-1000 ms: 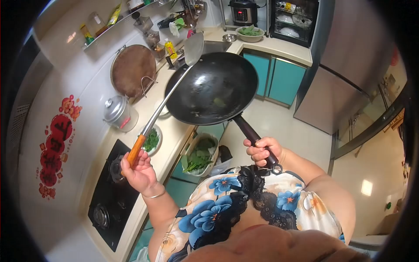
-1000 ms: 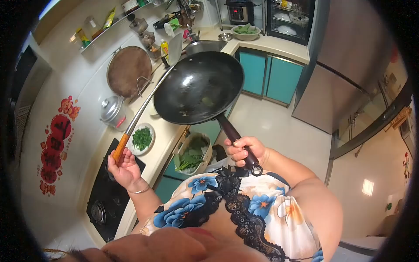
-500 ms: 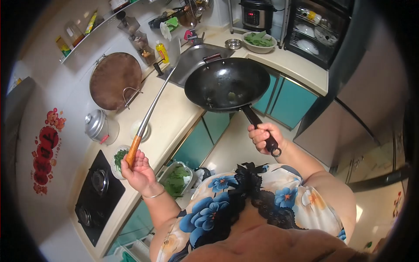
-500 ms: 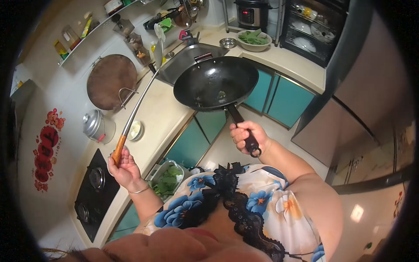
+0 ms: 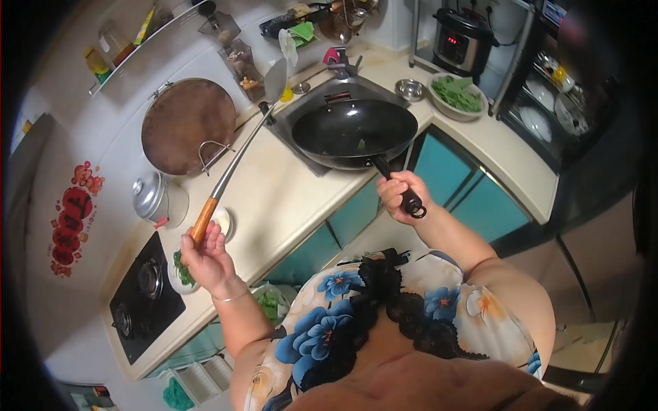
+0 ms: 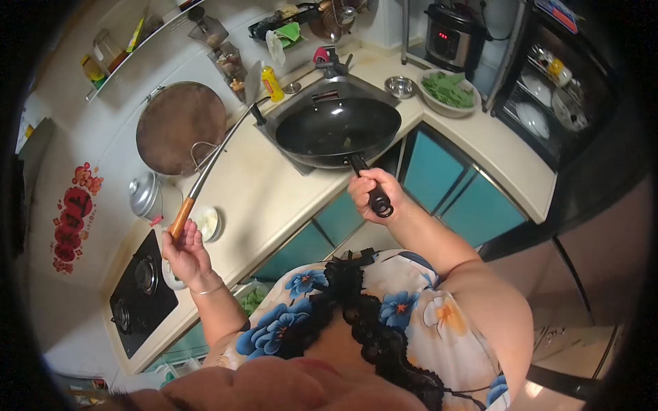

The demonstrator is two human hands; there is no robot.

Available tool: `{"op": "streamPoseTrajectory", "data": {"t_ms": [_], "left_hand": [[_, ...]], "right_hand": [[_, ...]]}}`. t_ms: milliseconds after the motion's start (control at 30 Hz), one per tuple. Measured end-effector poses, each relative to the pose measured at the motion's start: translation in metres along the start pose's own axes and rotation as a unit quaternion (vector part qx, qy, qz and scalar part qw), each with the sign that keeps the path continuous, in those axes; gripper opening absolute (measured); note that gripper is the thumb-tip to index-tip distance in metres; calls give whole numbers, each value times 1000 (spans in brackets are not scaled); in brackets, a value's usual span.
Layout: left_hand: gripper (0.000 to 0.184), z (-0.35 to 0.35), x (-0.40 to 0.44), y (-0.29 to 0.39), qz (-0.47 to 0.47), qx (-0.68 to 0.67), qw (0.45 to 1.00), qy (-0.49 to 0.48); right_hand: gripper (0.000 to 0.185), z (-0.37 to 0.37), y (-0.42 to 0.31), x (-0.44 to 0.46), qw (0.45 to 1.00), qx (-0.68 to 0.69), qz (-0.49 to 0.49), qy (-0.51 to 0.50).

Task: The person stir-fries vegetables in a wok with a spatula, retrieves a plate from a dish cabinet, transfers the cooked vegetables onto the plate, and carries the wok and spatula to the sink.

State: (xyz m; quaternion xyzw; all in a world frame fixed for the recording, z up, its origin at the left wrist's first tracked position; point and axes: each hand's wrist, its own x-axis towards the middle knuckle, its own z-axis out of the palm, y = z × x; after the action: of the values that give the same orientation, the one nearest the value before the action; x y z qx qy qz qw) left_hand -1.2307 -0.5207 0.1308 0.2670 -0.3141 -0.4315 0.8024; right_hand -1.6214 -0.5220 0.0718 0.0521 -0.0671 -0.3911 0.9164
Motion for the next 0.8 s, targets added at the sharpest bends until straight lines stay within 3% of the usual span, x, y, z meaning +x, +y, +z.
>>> {"op": "streamPoseTrajectory", "data": {"t_ms": [167, 300, 800], "left_hand": [[29, 27, 61, -57, -39, -37, 998, -33], [26, 36, 92, -85, -54, -3, 999, 4], [24, 51, 91, -156, -100, 108, 984, 95]], "right_hand": [[17, -7, -58, 45, 1000, 14, 22, 5], [18, -22, -89, 69, 999, 2, 48, 6], [12, -84, -168, 86, 989, -81, 105, 71]]}}
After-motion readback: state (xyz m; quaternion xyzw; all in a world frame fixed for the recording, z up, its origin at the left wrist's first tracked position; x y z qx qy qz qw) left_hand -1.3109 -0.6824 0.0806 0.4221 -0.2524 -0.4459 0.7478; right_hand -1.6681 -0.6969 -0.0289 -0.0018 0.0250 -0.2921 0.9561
